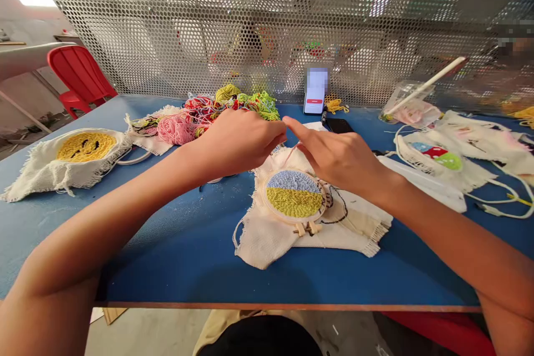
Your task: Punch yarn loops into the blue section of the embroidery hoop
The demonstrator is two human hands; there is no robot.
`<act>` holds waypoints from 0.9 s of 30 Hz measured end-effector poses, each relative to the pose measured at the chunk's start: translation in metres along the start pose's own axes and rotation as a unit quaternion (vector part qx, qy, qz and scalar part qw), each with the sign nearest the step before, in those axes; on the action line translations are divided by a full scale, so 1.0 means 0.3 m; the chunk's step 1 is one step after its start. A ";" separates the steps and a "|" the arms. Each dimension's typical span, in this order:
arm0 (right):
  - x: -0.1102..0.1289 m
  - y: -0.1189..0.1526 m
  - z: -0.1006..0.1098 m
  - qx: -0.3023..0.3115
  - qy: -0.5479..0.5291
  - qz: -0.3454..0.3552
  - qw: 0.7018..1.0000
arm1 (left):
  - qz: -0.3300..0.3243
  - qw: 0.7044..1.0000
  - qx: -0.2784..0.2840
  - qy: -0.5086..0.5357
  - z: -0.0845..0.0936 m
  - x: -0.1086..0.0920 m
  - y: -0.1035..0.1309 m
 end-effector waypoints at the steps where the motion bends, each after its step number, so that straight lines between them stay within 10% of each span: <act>1: -0.004 0.000 -0.001 -0.002 -0.009 -0.005 1.000 | -0.001 1.000 -0.002 0.003 0.007 -0.001 0.001; 27: -0.014 -0.009 -0.018 0.008 -0.007 0.023 1.000 | 0.009 1.000 0.027 -0.005 0.004 0.003 0.002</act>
Point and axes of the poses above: each hand's wrist, its own y-axis away from the middle knuckle, its own z-axis out of the back of the hand, x = y × z, the point moved 5 cm from there along -y, towards the middle knuckle, and after that the axes turned 12 degrees about y, right-handed, at the moved point
